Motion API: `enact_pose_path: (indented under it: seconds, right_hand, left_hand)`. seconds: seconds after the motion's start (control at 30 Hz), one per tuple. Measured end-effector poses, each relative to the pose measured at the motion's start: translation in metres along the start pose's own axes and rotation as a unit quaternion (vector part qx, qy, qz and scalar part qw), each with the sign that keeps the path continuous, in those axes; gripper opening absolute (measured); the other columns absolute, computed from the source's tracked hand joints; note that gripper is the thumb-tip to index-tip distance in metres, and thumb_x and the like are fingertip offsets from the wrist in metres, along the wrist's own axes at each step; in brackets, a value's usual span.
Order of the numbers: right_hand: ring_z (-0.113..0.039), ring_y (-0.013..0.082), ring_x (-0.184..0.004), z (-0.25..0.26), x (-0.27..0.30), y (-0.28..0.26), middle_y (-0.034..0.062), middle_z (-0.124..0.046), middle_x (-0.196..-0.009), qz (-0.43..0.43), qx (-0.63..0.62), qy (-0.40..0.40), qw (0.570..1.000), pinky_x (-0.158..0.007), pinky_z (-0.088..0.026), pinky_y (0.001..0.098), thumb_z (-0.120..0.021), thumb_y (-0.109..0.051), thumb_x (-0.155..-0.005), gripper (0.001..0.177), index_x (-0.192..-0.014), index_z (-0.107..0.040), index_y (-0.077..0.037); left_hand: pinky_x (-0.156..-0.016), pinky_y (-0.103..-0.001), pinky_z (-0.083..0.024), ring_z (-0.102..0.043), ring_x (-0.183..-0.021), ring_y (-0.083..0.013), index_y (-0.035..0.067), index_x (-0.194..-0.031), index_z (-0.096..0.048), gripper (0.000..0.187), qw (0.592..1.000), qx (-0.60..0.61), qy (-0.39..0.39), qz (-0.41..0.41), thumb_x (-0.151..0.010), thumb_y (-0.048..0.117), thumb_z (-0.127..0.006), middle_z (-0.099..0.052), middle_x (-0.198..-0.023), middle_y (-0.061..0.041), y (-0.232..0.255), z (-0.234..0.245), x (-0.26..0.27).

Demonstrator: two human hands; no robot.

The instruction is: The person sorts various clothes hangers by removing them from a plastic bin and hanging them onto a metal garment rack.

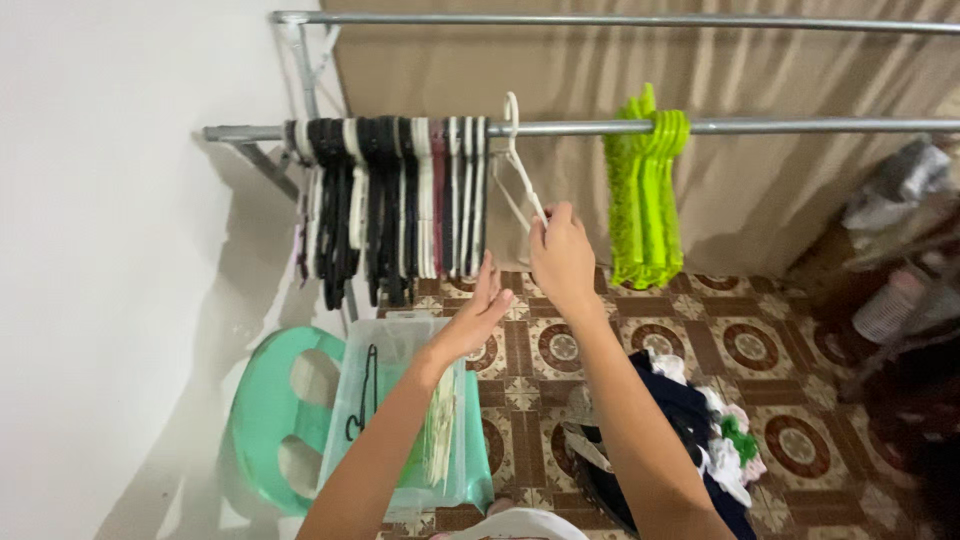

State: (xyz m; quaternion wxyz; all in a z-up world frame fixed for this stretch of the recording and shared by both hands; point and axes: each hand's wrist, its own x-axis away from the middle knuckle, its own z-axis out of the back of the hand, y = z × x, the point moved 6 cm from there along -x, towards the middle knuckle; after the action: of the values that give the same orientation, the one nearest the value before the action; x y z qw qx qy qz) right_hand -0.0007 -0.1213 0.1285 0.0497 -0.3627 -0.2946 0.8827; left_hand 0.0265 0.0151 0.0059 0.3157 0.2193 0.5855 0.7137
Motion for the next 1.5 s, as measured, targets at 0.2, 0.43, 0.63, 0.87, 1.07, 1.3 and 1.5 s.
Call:
enact_pose_path:
  seconds: [0.2,0.43,0.63,0.87,1.07,1.3,1.5]
  right_hand:
    - [-0.062,0.0461,-0.098,-0.057,-0.007,0.017,0.0248,-0.068,-0.095,-0.036,0.011,-0.028,0.999,-0.083,-0.048,0.0566,-0.053,-0.019,-0.103,0.023,-0.113,-0.053,0.001]
    - [-0.062,0.0463,-0.101,-0.097,0.012,0.036,0.0286,-0.064,-0.109,-0.067,0.003,-0.064,0.996,-0.088,-0.049,0.0552,-0.057,-0.020,-0.101,0.029,-0.118,-0.053,0.003]
    - [-0.058,0.0396,-0.106,-0.077,0.017,-0.002,0.0268,-0.061,-0.115,-0.002,0.057,-0.051,0.997,-0.088,-0.048,0.0489,-0.069,-0.021,-0.095,0.043,-0.125,-0.053,0.004]
    - [-0.073,0.0268,-0.075,-0.108,0.056,-0.059,0.0060,-0.074,-0.093,-0.062,-0.026,-0.278,0.958,-0.063,-0.054,0.0444,-0.060,-0.028,-0.101,0.023,-0.117,-0.067,-0.014]
    - [-0.072,0.0343,-0.083,-0.224,0.133,-0.067,0.0111,-0.076,-0.092,0.075,-0.085,-0.344,0.932,-0.070,-0.056,0.0453,-0.064,-0.033,-0.096,0.025,-0.104,-0.070,-0.010]
    - [-0.071,0.0346,-0.086,-0.391,0.253,-0.006,0.0119,-0.076,-0.093,0.081,-0.065,-0.496,0.862,-0.075,-0.056,0.0477,-0.064,-0.037,-0.099,0.031,-0.101,-0.072,-0.007]
    - [-0.069,0.0340,-0.087,-0.481,0.348,0.025,0.0118,-0.074,-0.095,0.033,-0.054,-0.564,0.824,-0.076,-0.054,0.0482,-0.067,-0.036,-0.094,0.031,-0.103,-0.072,-0.007]
  left_hand:
    - [-0.125,-0.039,-0.018,-0.018,-0.156,-0.0335,0.012,-0.162,0.017,0.084,0.999,-0.016,0.050,0.002,-0.107,0.045,-0.037,-0.003,-0.171,-0.022,-0.035,0.023,0.023]
    - [-0.122,-0.040,-0.025,-0.031,-0.152,-0.0323,0.014,-0.163,0.008,0.080,0.990,-0.055,0.113,0.062,-0.105,0.048,-0.037,-0.007,-0.170,-0.020,-0.066,0.045,0.048]
    - [-0.117,-0.038,-0.034,-0.047,-0.142,-0.0258,0.016,-0.157,-0.041,0.061,0.982,-0.093,0.081,0.141,-0.105,0.048,-0.041,-0.046,-0.158,-0.011,-0.087,0.052,0.073]
    - [-0.095,-0.035,-0.049,-0.061,-0.109,-0.0208,0.008,-0.140,-0.060,0.050,0.981,-0.037,0.180,0.057,-0.102,0.041,-0.057,-0.068,-0.124,-0.013,-0.143,0.070,0.125]
    - [-0.093,-0.037,-0.050,-0.064,-0.106,-0.0281,0.010,-0.139,-0.061,0.046,0.940,-0.088,0.272,0.189,-0.101,0.035,-0.057,-0.070,-0.122,-0.016,-0.203,0.082,0.204]
    - [-0.102,-0.038,-0.049,-0.067,-0.119,-0.0275,0.005,-0.134,-0.063,0.042,0.882,-0.092,0.419,0.197,-0.101,0.031,-0.060,-0.070,-0.130,-0.016,-0.226,0.078,0.302]
    - [-0.091,-0.039,-0.055,-0.067,-0.101,-0.0278,0.013,-0.142,-0.056,0.047,0.817,0.100,0.457,0.336,-0.100,0.033,-0.054,-0.067,-0.129,-0.006,-0.203,0.048,0.371]
